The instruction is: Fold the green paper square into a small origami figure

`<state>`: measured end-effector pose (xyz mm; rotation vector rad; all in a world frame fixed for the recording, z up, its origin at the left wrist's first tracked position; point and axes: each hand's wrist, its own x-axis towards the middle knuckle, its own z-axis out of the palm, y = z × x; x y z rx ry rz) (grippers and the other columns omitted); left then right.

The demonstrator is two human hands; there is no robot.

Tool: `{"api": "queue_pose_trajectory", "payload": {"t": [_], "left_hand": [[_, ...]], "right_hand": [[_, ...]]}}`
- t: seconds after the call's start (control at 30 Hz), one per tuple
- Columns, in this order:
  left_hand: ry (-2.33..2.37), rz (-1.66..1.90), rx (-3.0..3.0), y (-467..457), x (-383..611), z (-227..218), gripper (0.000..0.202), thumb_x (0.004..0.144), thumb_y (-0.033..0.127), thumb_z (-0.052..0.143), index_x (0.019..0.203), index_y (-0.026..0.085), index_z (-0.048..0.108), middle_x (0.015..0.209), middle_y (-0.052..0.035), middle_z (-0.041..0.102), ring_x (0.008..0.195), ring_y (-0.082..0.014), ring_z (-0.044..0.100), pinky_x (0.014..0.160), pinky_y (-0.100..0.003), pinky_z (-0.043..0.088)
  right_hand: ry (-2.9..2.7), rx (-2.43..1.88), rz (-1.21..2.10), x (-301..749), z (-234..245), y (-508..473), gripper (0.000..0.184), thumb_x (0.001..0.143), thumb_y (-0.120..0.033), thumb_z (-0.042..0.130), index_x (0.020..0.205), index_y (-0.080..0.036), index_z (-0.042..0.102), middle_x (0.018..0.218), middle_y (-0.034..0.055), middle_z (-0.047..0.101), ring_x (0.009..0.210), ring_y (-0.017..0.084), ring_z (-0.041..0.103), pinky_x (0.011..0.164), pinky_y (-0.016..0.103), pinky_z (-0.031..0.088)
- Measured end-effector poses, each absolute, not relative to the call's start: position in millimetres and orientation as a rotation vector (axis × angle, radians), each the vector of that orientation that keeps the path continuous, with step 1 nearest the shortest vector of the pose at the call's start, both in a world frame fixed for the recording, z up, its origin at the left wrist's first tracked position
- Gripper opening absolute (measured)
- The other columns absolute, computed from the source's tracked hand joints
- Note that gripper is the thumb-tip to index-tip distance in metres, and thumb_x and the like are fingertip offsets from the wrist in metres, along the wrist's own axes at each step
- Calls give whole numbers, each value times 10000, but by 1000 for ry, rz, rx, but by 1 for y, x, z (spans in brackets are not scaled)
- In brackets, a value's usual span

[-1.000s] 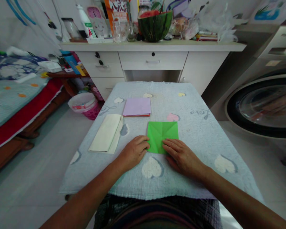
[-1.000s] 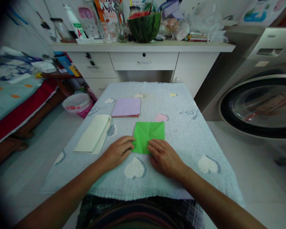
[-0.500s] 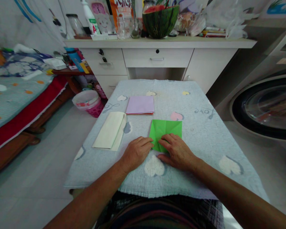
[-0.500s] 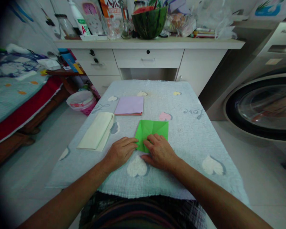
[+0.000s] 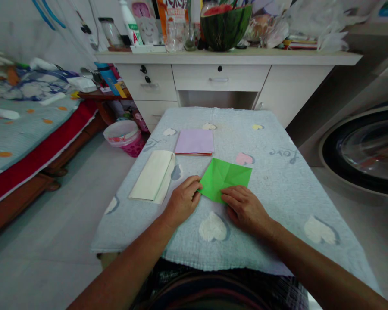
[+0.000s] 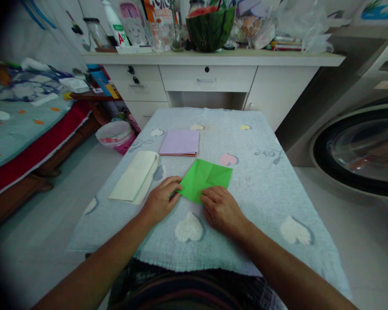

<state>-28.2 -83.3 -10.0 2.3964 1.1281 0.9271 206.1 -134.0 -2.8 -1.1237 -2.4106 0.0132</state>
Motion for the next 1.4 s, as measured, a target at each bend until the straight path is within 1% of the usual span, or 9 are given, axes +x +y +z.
{"api": "queue_pose_trajectory", "payload": {"t": [0.13,0.3,0.43,0.6,0.7,0.83,1.0,1.17,1.4], "left_hand": [[1065,890,2625,-86,-29,-8,276,846,94,578,1075,227,653,1259,-81,569,1184,-218,521,1000,-392,465],[1146,925,2924,-94,-25,-2,131,853,202,650,929,295,702,1318,-15,563,1173,-259,445,994,-470,402],[1206,784,3032,-95,-24,-2,87,862,229,646,910,280,697,1231,-20,613,1010,-232,488,862,-403,431],[1205,498,3093,-91,-22,2,104,914,217,564,923,211,668,941,-36,670,778,-191,531,670,-328,425],[1159,365,3138,-88,-18,9,97,914,186,553,882,185,645,833,-28,653,710,-181,556,614,-318,413],[1076,356,3167,-84,-10,16,104,913,170,541,866,173,633,842,-34,655,693,-177,585,610,-314,428],[1005,462,3122,-82,-8,6,106,901,139,544,905,153,649,841,-56,668,766,-202,611,653,-323,473],[1006,718,2848,-77,-17,-6,99,889,166,577,890,187,673,974,-60,660,854,-187,595,751,-329,488],[1118,733,2364,-66,-25,-1,82,776,120,680,801,198,679,857,-17,603,858,-169,581,787,-312,480]], "right_hand": [[-2382,-1087,-8,206,-2,-133,215,854,-96,515,996,-120,674,1039,124,722,958,253,648,859,424,526],[-2400,-1067,-28,203,5,-135,195,873,-99,515,964,-113,687,1008,123,735,922,253,667,821,423,549],[-2454,-1085,-42,204,8,-139,270,850,-93,518,1069,-107,675,1112,136,711,1033,281,643,888,467,530],[-2557,-1101,-11,215,3,-136,425,807,-73,516,1218,-104,619,1273,142,638,1179,289,581,982,497,479],[-2574,-1093,-27,223,1,-133,393,860,-102,504,1235,-129,617,1292,135,627,1200,271,572,981,477,480],[-2574,-1087,-35,233,6,-131,398,871,-104,488,1250,-105,606,1298,157,618,1202,278,567,979,482,475],[-2575,-1176,50,231,12,-137,391,807,-132,555,1188,-93,635,1240,177,637,1133,311,584,936,487,478],[-2444,-1254,202,221,11,-138,171,873,-166,533,939,-152,690,1005,128,660,920,245,588,823,418,474],[-2208,-1261,410,226,5,-132,156,925,-212,509,864,-174,648,881,86,634,845,207,559,764,365,461]]}}
